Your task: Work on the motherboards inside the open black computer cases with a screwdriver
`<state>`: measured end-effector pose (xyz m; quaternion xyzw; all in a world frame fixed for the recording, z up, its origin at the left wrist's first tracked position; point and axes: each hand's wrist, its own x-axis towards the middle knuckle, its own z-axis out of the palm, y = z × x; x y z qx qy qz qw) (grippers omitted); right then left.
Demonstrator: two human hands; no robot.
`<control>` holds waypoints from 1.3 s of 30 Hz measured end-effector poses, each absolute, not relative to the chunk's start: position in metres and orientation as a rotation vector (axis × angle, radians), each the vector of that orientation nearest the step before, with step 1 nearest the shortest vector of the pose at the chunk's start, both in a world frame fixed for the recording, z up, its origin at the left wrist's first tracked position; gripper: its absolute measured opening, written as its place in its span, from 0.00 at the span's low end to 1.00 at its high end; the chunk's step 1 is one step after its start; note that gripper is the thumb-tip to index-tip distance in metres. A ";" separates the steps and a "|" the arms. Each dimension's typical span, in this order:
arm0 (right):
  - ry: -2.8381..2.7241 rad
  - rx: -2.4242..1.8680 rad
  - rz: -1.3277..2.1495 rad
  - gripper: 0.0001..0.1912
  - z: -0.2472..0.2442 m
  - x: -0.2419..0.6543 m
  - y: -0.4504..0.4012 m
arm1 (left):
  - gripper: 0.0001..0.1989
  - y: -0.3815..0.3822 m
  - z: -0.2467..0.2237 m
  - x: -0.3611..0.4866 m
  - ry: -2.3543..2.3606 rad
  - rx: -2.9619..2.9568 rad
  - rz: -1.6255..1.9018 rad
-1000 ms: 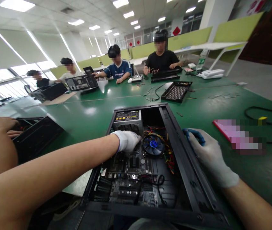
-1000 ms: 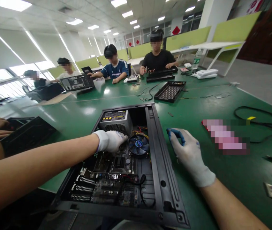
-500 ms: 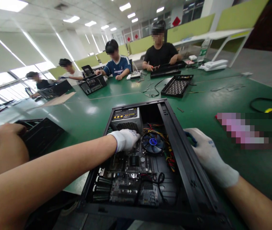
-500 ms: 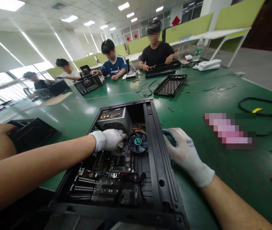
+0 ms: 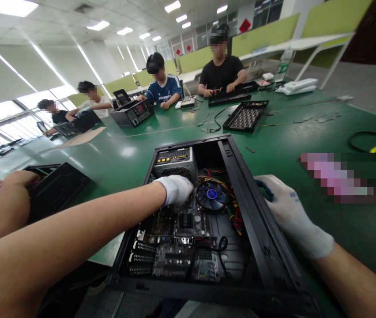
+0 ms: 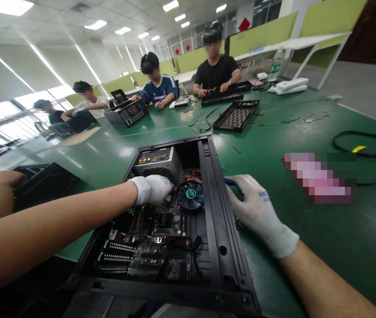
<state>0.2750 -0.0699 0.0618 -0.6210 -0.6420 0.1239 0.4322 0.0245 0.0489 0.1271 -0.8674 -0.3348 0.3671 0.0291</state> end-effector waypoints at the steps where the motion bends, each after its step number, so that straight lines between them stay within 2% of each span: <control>1: -1.598 -1.551 0.309 0.21 0.062 0.275 -0.070 | 0.17 0.049 0.127 0.024 -1.022 -2.677 1.132; 7: -1.612 -1.550 0.296 0.21 0.059 0.275 -0.070 | 0.16 0.049 0.127 0.022 -1.062 -2.685 1.116; 17: -1.627 -1.535 0.284 0.19 0.057 0.277 -0.068 | 0.20 0.053 0.125 0.019 -1.052 -2.699 1.155; 34: -1.644 -1.541 0.265 0.16 0.056 0.277 -0.067 | 0.22 0.054 0.125 0.018 -1.093 -2.700 1.152; 39: -1.664 -1.542 0.284 0.18 0.055 0.278 -0.066 | 0.22 0.054 0.122 0.018 -1.083 -2.708 1.130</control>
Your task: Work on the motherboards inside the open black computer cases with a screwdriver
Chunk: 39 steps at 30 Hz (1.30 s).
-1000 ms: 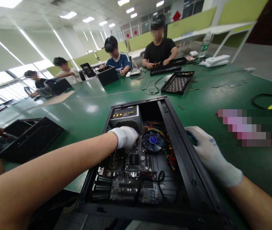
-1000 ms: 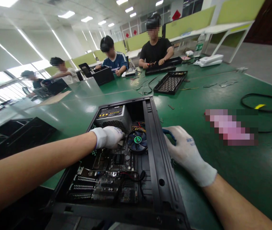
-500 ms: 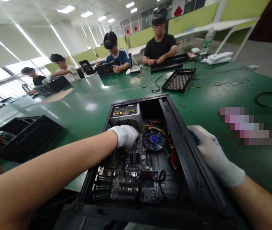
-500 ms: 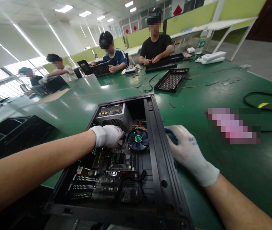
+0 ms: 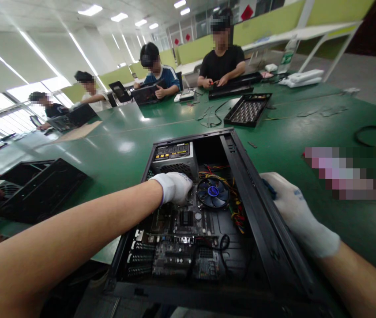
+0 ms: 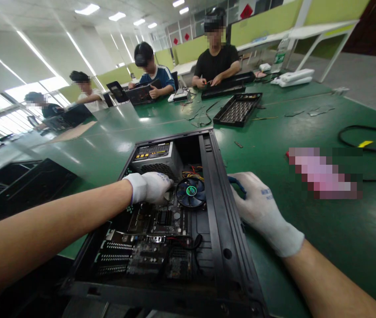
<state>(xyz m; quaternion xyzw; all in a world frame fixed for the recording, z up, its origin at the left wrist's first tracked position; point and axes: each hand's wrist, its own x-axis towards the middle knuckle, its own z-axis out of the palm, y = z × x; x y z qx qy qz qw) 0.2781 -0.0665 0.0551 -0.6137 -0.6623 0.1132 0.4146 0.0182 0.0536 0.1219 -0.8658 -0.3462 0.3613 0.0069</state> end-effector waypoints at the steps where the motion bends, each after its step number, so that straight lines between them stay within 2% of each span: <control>1: -1.664 -1.542 0.291 0.19 0.055 0.278 -0.067 | 0.22 0.053 0.121 0.018 -1.082 -2.710 1.125; 14: -1.649 -1.564 0.355 0.20 0.055 0.275 -0.067 | 0.25 0.055 0.117 0.022 -1.028 -2.717 1.162; 21: -1.634 -1.584 0.403 0.21 0.056 0.275 -0.069 | 0.35 0.055 0.120 0.022 -1.095 -2.738 1.224; 27: -1.594 -1.585 0.577 0.28 0.061 0.280 -0.071 | 0.46 0.046 0.132 0.017 -1.196 -2.726 1.144; 29: -1.583 -1.510 0.703 0.30 0.063 0.283 -0.074 | 0.41 0.040 0.141 0.013 -1.210 -2.776 1.027; 34: -1.583 -1.293 0.868 0.34 0.062 0.285 -0.080 | 0.19 0.012 0.171 -0.002 -1.148 -2.994 0.502; 39: -1.469 -1.333 0.838 0.35 0.052 0.285 -0.079 | 0.12 -0.043 0.209 -0.036 -1.054 -3.072 -0.042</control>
